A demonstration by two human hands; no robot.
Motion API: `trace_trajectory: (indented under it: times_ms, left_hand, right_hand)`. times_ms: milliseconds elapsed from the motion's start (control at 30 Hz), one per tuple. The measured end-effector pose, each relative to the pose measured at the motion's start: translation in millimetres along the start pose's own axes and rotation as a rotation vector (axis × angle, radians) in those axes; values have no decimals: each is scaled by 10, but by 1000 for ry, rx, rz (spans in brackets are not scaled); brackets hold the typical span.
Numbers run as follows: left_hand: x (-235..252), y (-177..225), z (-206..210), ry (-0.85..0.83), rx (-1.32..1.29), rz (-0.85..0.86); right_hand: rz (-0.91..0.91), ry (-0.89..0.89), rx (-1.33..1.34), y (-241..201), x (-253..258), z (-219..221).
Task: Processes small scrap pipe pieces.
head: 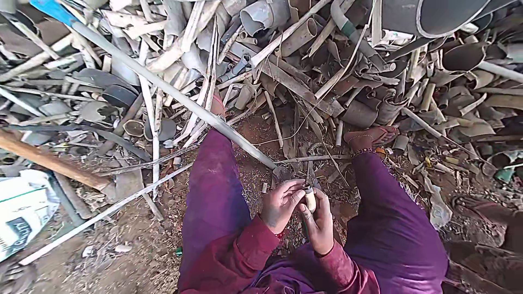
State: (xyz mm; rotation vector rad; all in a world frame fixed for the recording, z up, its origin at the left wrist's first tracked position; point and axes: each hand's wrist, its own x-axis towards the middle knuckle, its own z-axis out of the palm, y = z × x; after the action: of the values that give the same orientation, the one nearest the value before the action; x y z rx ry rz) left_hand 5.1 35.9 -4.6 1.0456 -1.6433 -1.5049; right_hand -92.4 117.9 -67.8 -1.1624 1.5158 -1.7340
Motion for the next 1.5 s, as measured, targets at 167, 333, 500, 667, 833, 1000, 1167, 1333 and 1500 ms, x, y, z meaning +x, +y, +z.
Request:
trace_trajectory:
  times_ms: [167, 333, 500, 667, 833, 1000, 1167, 1333, 1500]
  left_hand:
    - [-11, 80, 77, -72, -279, -191]
    - [4, 41, 91, -155, -362, -207]
    - [-8, -14, 125, -212, -472, -259]
    - [-45, -35, 174, -266, -592, -260]
    - [-52, 24, 177, -251, -653, -311]
    - [3, 15, 58, -288, -458, -81]
    - [5, -78, 128, -79, 55, 290]
    - [32, -86, 164, 43, 437, 597]
    - [36, -77, 166, 73, 533, 658]
  right_hand:
    - [-191, 122, -421, 61, 12, -58]
    - [-255, 123, -508, 96, 20, -123]
    - [-207, -4, -341, 69, -28, -125]
    - [-148, -23, -116, 90, -127, -106]
    - [-120, -72, 15, 23, -149, -129]
    - [-20, -50, 238, -29, -7, -213]
    - [70, 6, 319, -2, 27, -222]
    - [108, -33, 375, -27, 13, -182]
    - [99, -50, 399, -38, 12, -173]
